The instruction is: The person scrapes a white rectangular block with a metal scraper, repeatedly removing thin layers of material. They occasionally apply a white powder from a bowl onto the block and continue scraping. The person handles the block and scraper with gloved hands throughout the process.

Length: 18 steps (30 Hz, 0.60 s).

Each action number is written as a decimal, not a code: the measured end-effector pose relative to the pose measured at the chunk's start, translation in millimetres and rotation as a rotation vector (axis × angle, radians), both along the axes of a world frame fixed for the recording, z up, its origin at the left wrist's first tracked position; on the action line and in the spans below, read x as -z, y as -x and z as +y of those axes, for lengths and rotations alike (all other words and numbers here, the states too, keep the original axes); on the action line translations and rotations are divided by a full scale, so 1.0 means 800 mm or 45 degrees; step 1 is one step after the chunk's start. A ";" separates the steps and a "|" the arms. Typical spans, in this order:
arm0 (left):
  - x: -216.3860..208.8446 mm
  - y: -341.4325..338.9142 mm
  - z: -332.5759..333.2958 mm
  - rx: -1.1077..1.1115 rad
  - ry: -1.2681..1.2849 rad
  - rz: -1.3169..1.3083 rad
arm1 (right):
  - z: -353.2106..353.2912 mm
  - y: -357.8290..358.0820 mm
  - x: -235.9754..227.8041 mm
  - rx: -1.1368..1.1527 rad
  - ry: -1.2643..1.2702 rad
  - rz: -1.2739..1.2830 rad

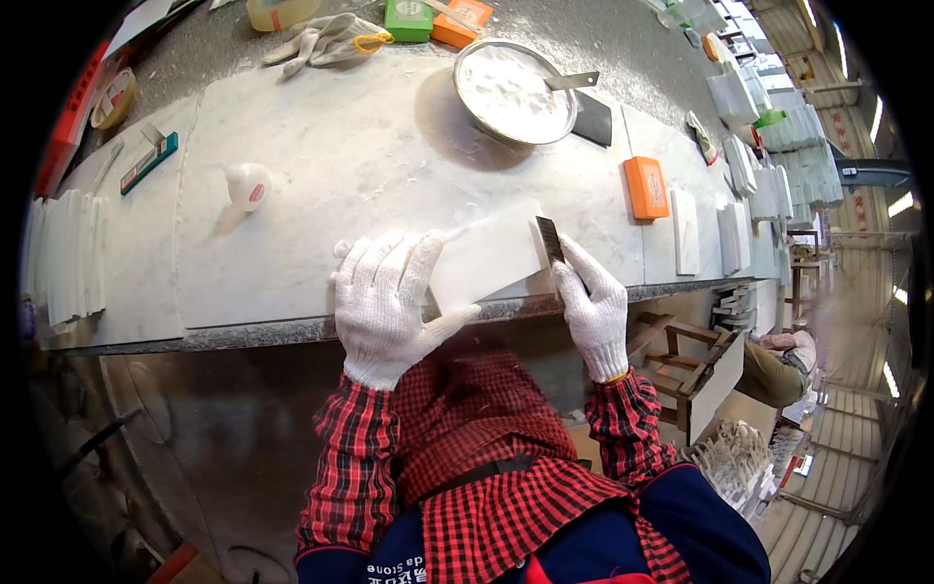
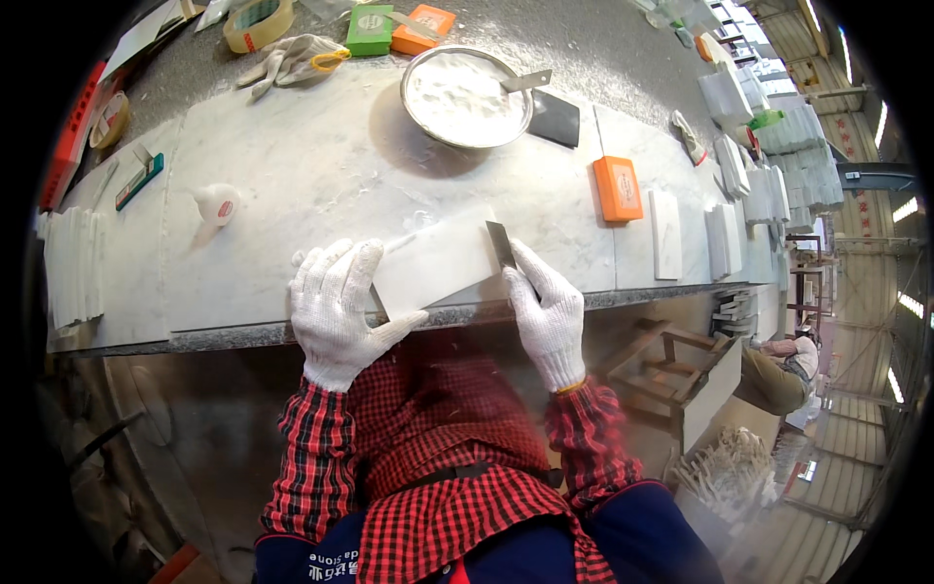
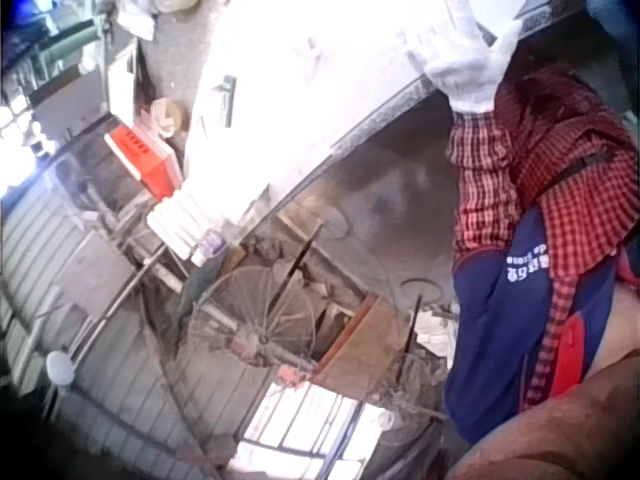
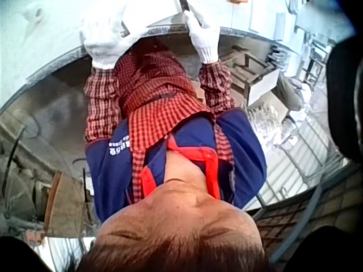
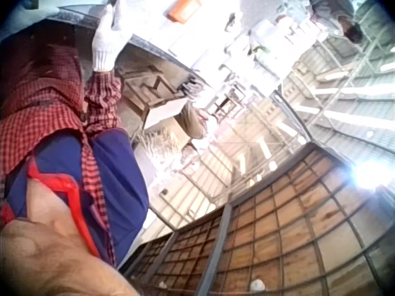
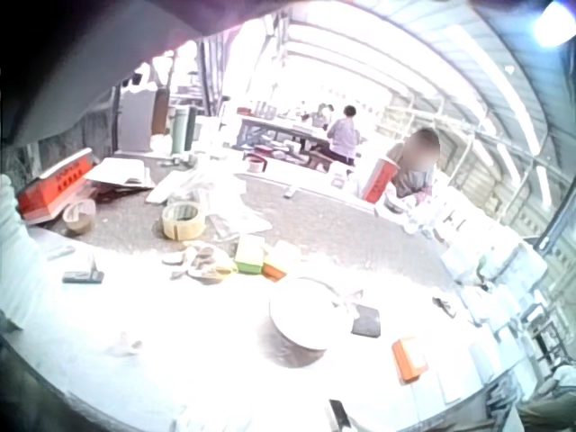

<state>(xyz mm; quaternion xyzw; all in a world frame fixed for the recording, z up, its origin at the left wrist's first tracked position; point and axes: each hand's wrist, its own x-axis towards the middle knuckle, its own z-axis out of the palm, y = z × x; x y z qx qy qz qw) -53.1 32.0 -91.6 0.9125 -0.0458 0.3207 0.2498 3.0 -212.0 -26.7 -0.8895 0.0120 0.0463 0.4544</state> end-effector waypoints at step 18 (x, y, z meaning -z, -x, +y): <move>0.006 0.000 0.005 0.009 0.066 0.008 | 0.001 -0.002 -0.010 -0.065 -0.103 0.257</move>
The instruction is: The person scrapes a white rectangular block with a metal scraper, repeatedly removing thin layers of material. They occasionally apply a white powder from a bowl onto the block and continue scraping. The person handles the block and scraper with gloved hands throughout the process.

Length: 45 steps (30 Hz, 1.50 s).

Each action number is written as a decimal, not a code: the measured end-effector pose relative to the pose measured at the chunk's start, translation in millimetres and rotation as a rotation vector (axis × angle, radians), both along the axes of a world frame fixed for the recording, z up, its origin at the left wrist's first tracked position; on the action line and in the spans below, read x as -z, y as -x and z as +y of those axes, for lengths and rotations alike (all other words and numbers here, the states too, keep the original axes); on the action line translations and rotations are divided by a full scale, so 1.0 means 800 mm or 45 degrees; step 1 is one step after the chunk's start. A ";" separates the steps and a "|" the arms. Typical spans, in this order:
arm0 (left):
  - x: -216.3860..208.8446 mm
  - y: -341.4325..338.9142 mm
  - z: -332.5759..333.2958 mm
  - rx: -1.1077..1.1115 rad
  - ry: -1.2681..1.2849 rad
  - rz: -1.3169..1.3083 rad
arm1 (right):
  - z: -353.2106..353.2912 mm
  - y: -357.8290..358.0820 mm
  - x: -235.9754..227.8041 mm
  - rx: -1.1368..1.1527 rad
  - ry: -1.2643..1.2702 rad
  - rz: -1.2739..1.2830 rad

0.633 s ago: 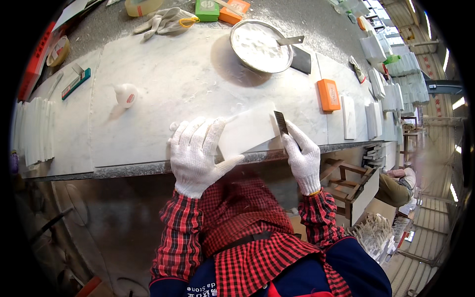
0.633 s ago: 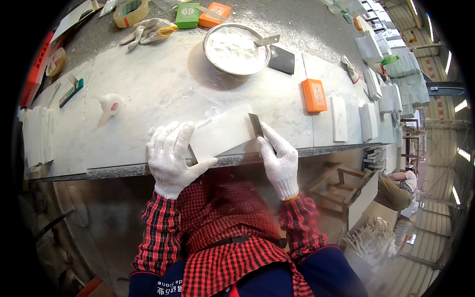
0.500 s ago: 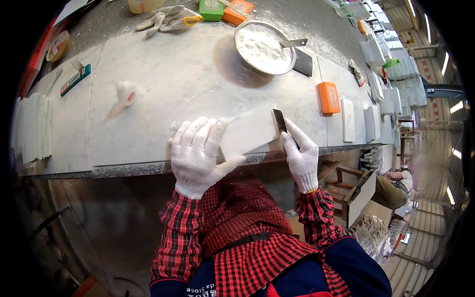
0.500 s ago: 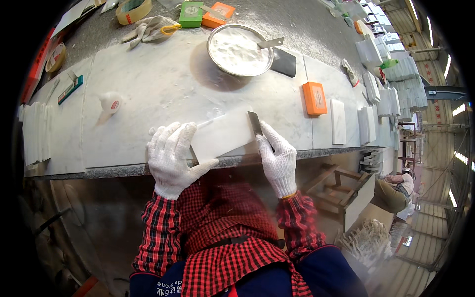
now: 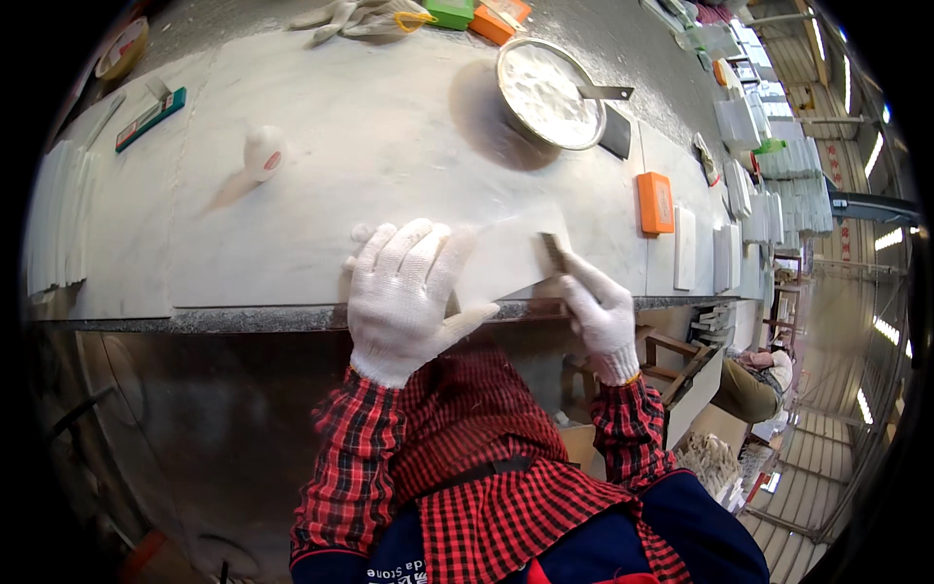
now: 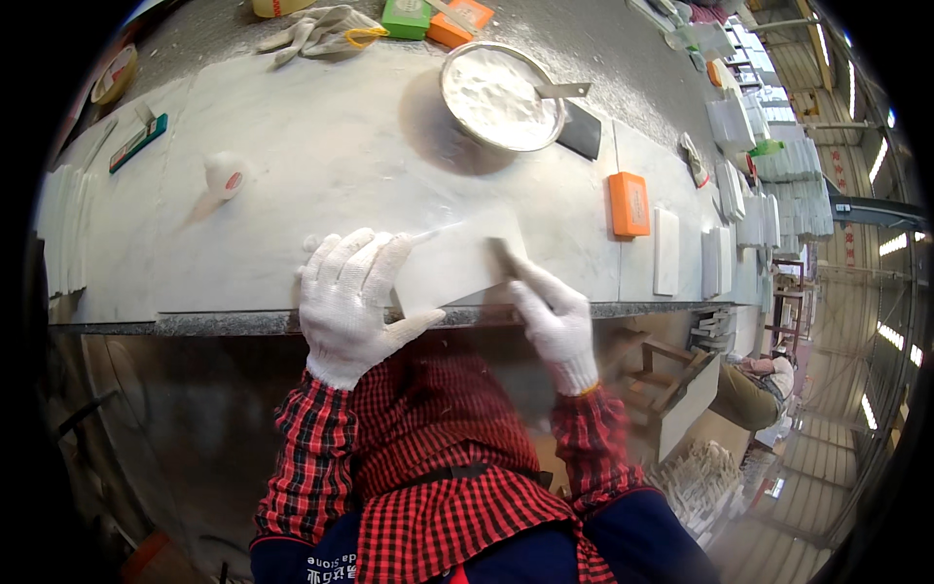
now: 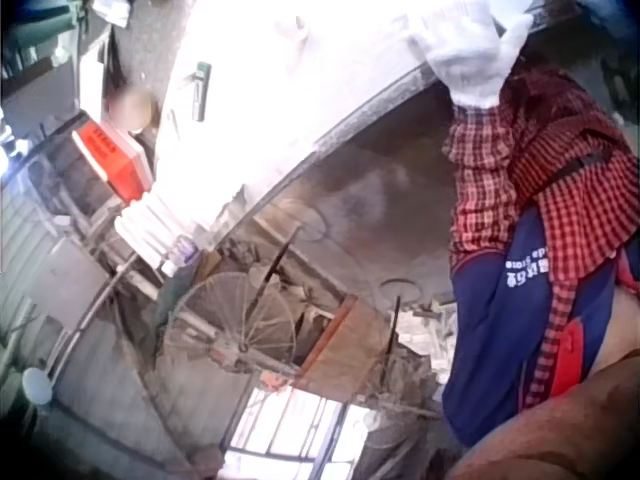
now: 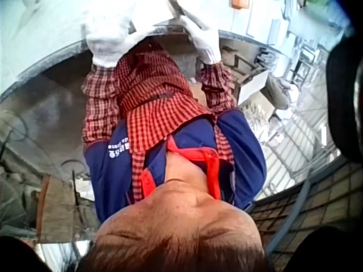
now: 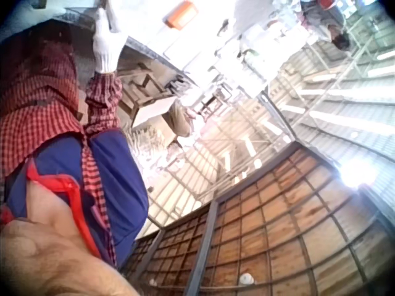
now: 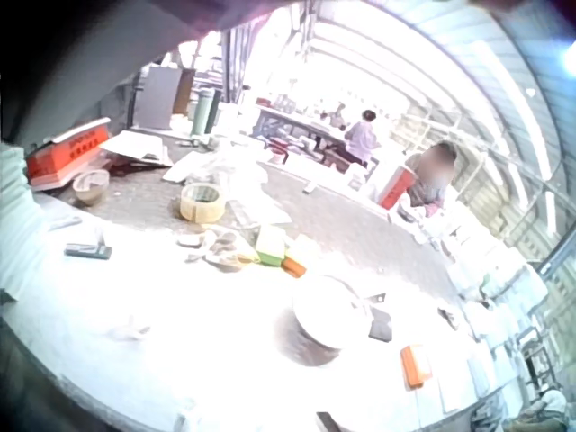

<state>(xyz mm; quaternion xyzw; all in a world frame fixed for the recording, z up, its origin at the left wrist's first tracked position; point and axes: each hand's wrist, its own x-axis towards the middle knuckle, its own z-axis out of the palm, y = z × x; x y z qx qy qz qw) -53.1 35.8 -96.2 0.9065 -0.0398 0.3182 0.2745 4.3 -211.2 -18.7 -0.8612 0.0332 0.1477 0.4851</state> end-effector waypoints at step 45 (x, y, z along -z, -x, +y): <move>-0.073 0.020 -0.105 0.724 -0.132 0.508 | -0.085 -0.030 0.031 0.318 -0.084 -0.387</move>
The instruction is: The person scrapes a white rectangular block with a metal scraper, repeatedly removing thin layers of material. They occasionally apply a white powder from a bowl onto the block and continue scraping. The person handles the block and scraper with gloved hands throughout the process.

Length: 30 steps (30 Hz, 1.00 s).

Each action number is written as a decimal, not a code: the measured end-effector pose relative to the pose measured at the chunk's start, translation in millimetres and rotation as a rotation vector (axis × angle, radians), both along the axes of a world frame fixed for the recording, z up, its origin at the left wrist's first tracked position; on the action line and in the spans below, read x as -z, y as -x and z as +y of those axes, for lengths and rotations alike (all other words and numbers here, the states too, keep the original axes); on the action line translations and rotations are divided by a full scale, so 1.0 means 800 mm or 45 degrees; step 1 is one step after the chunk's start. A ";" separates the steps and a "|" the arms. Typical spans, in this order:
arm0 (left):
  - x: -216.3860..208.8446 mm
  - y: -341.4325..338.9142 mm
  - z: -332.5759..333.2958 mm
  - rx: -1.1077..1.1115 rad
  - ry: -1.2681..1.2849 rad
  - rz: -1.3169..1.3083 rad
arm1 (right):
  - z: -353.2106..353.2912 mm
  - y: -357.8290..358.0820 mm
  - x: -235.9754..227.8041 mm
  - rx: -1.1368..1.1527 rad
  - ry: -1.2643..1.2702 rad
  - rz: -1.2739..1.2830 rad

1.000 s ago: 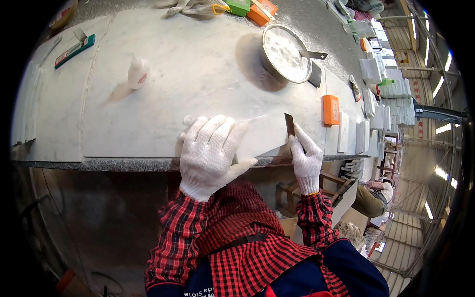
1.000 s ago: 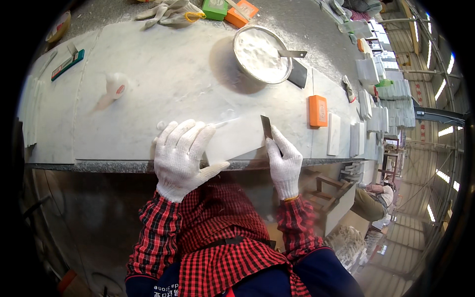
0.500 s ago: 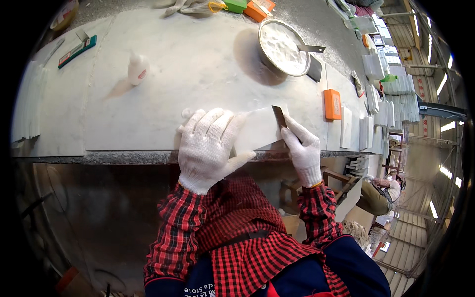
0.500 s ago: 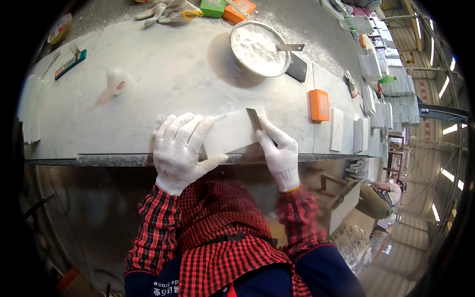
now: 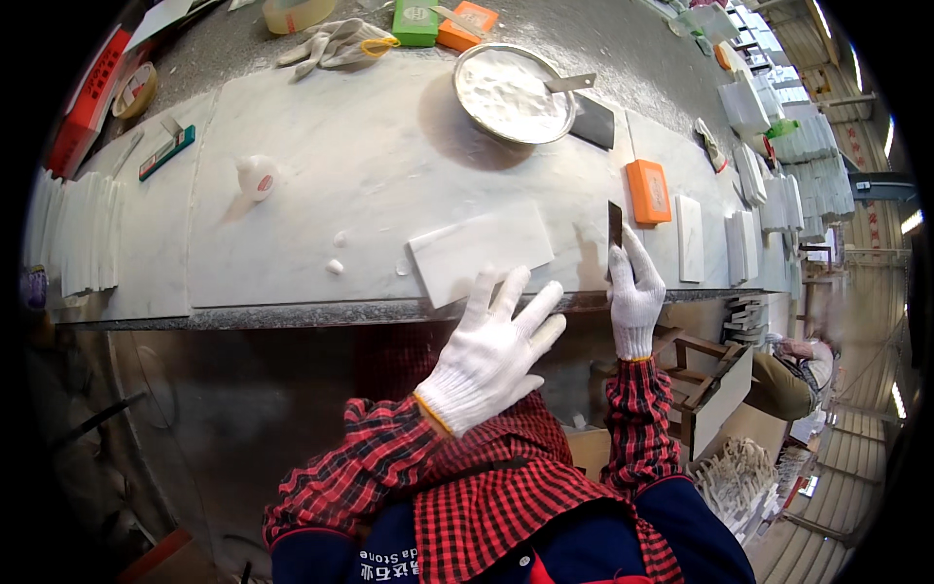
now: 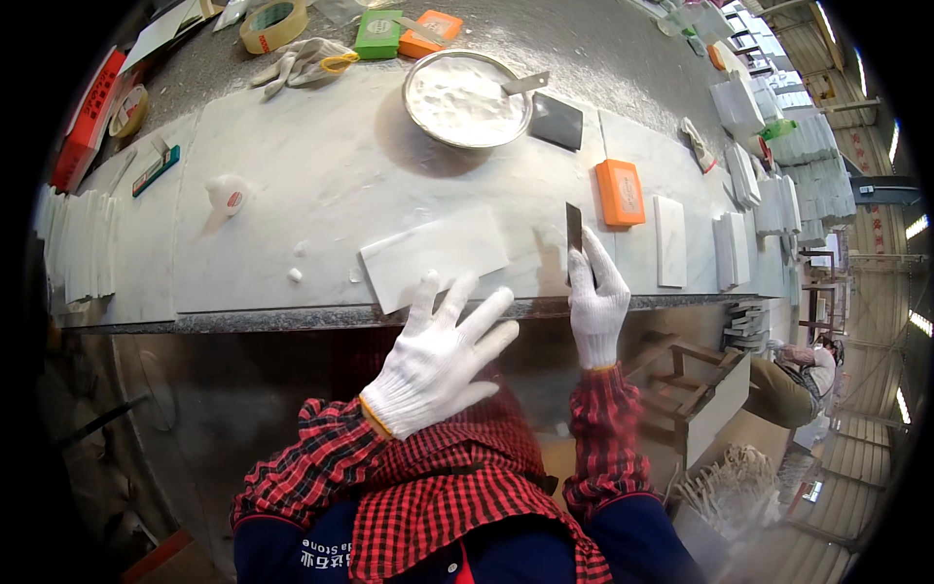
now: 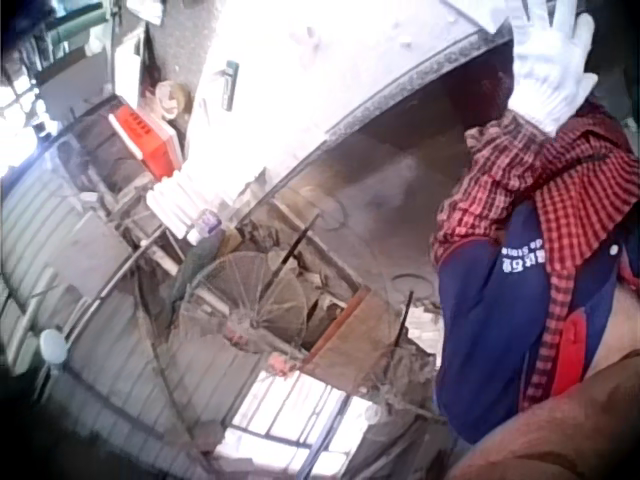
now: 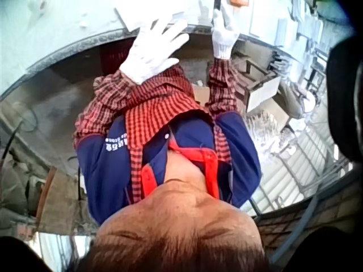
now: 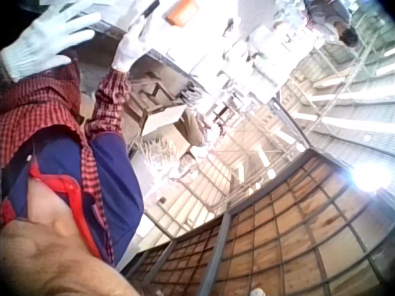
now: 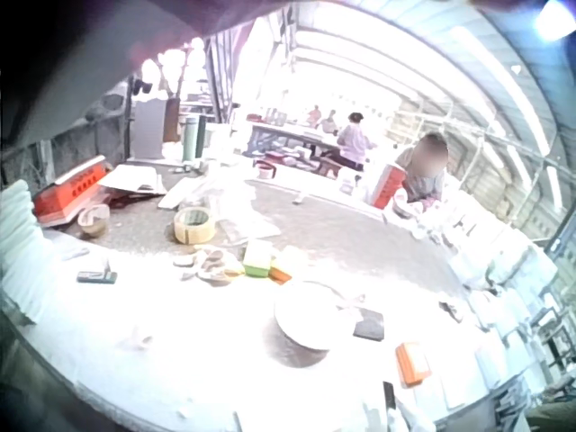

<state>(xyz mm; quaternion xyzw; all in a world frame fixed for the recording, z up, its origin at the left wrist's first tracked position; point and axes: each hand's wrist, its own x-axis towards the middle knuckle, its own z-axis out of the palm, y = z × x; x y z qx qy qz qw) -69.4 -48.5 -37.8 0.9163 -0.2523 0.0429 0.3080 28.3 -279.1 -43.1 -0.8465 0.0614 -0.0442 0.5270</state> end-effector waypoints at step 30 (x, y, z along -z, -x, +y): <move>-0.009 -0.033 -0.012 -0.280 -0.029 0.104 | -0.004 -0.018 0.022 0.053 -0.064 -0.074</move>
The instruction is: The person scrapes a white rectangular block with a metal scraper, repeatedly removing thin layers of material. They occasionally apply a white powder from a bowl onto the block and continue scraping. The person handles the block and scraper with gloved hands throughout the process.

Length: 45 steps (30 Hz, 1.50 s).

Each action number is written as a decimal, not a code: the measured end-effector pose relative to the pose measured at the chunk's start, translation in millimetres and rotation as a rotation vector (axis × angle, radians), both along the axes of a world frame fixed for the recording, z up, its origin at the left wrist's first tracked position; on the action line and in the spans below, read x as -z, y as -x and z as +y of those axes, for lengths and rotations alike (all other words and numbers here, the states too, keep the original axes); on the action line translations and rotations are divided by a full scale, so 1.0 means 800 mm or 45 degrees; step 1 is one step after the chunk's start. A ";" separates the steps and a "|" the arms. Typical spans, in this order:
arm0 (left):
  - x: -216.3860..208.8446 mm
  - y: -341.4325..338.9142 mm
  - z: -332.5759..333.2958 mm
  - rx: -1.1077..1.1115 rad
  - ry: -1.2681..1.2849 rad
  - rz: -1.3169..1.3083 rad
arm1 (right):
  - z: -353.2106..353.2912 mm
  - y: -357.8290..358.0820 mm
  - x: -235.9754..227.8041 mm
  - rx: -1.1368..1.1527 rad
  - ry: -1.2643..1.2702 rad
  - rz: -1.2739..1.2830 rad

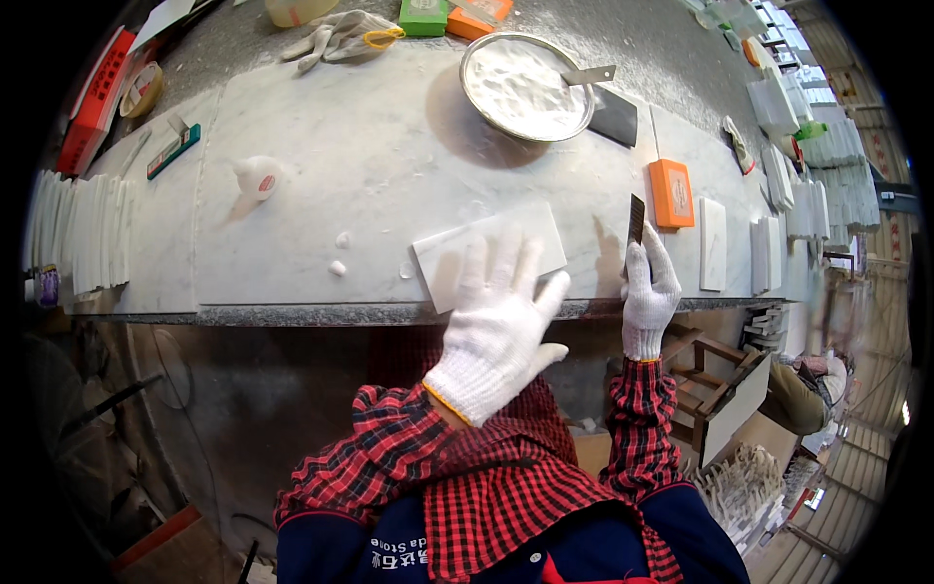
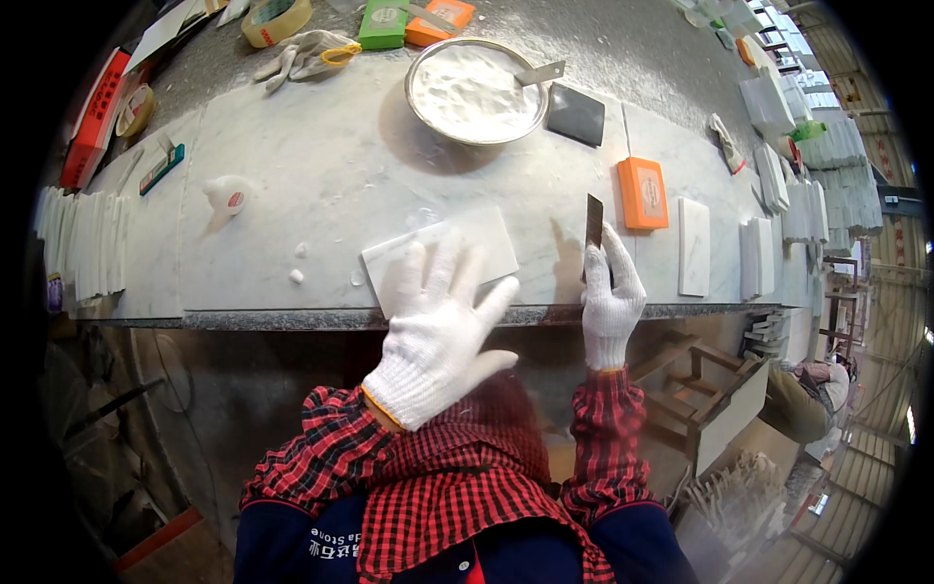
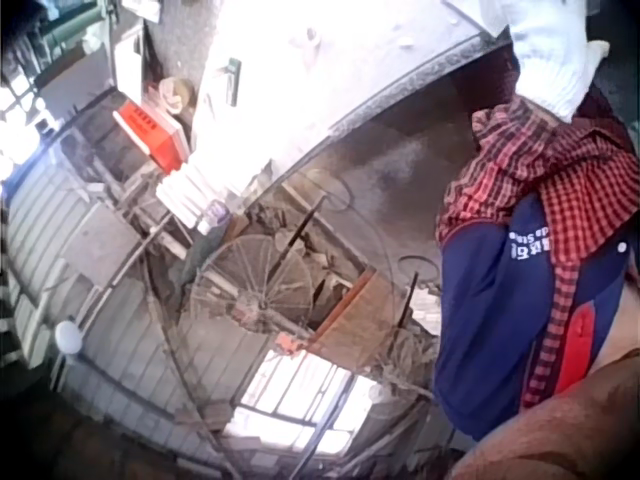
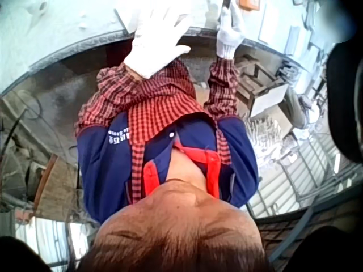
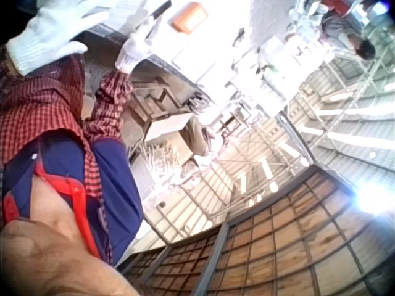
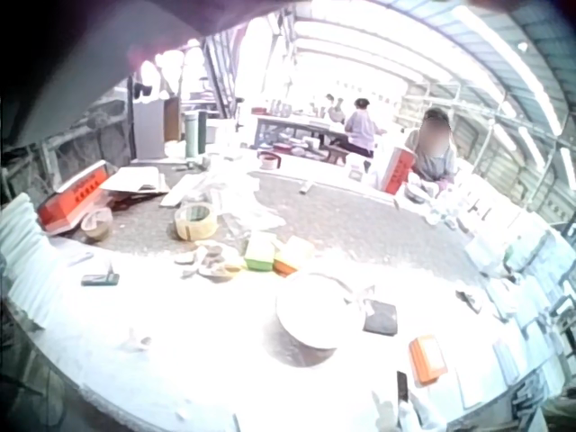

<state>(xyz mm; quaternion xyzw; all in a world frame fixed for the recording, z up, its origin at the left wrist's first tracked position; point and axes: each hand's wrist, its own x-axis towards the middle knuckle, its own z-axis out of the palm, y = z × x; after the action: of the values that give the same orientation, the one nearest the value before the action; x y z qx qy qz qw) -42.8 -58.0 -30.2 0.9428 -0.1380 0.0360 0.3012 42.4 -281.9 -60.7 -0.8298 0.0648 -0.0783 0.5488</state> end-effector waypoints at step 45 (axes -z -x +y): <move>-0.012 0.008 0.011 -0.106 -0.513 -0.036 | -0.018 -0.005 0.014 -0.226 -0.126 -0.361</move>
<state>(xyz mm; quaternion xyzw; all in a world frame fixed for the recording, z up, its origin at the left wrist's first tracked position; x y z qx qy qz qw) -48.9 -49.5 -20.4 0.9883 -0.1075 0.0335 0.1028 46.3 -296.2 -72.1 -0.7849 -0.0828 -0.1424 0.5974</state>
